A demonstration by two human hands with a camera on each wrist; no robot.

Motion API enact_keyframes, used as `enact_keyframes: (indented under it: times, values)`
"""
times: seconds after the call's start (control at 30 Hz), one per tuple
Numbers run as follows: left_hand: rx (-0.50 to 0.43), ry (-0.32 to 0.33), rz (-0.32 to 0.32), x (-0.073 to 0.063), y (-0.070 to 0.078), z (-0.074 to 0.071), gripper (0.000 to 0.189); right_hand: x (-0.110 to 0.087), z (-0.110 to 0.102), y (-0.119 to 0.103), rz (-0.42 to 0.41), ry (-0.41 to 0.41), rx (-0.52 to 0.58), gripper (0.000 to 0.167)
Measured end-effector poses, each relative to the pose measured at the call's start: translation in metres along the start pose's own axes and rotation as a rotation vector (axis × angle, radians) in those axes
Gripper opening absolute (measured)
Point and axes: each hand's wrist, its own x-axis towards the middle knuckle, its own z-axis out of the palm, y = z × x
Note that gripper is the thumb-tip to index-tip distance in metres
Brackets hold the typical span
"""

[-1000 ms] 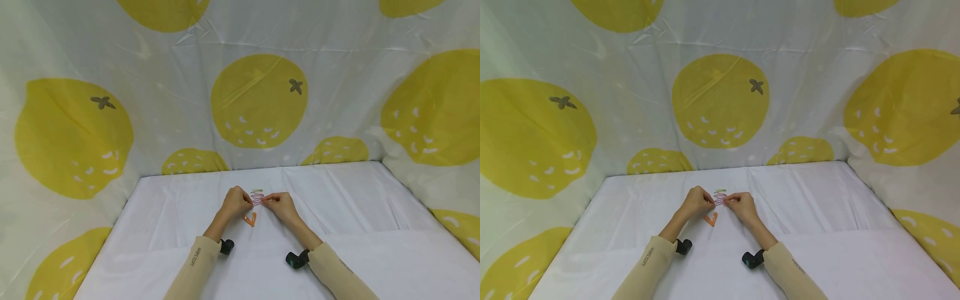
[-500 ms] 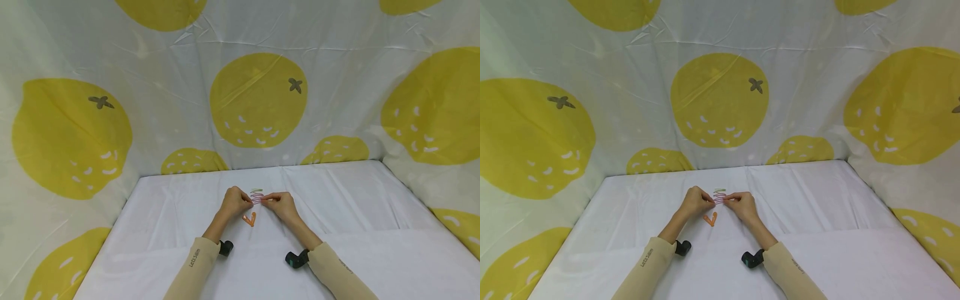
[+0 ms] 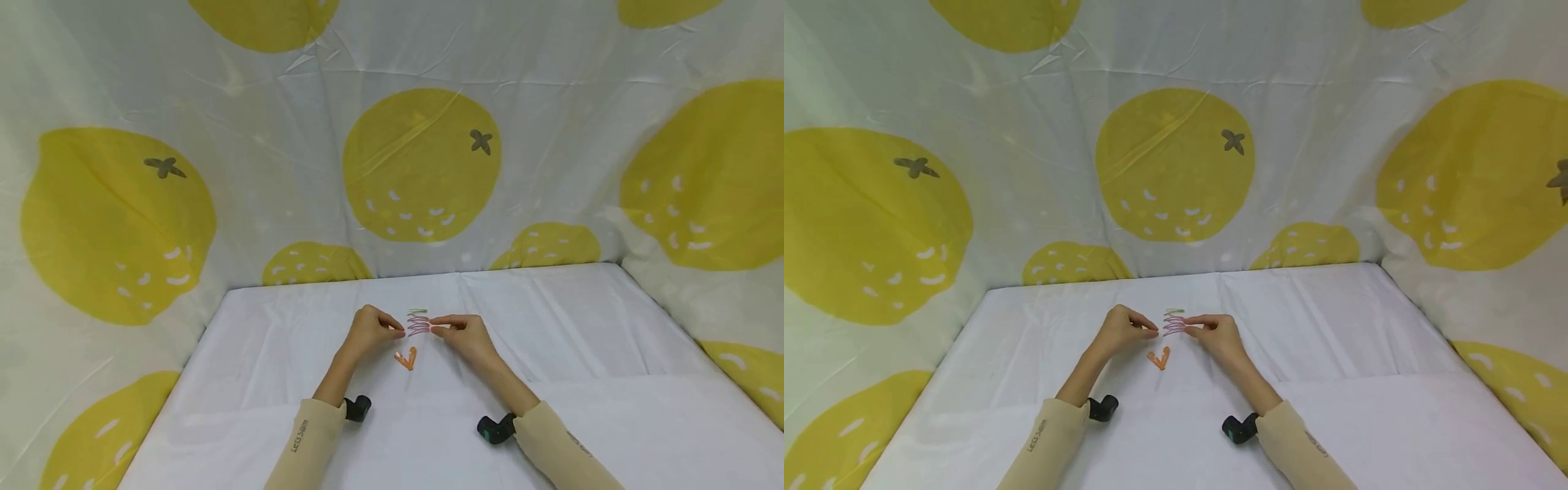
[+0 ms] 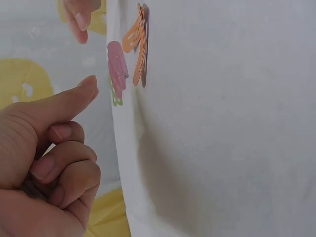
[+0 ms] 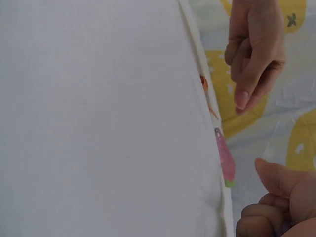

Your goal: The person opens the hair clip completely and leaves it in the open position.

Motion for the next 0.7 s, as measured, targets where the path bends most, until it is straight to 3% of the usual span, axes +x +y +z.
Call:
enact_keyframes:
  times: [0.23,0.4,0.57,0.7]
  values:
    - [-0.05,-0.049,-0.045,-0.022,-0.004,-0.005,0.008,-0.02,-0.013,-0.005,0.015,-0.12,-0.04,0.025]
    - [-0.063,-0.098,-0.052,-0.032,-0.007,-0.001,0.012,-0.027,-0.01,0.002,-0.008,-0.213,-0.055,0.029]
    - [-0.076,-0.164,-0.005,-0.037,-0.01,0.003,0.019,-0.028,0.0,0.008,-0.081,-0.259,-0.05,0.03]
    - [-0.081,-0.197,0.028,-0.038,-0.012,0.005,0.02,-0.025,0.01,0.01,-0.155,-0.246,-0.088,0.027]
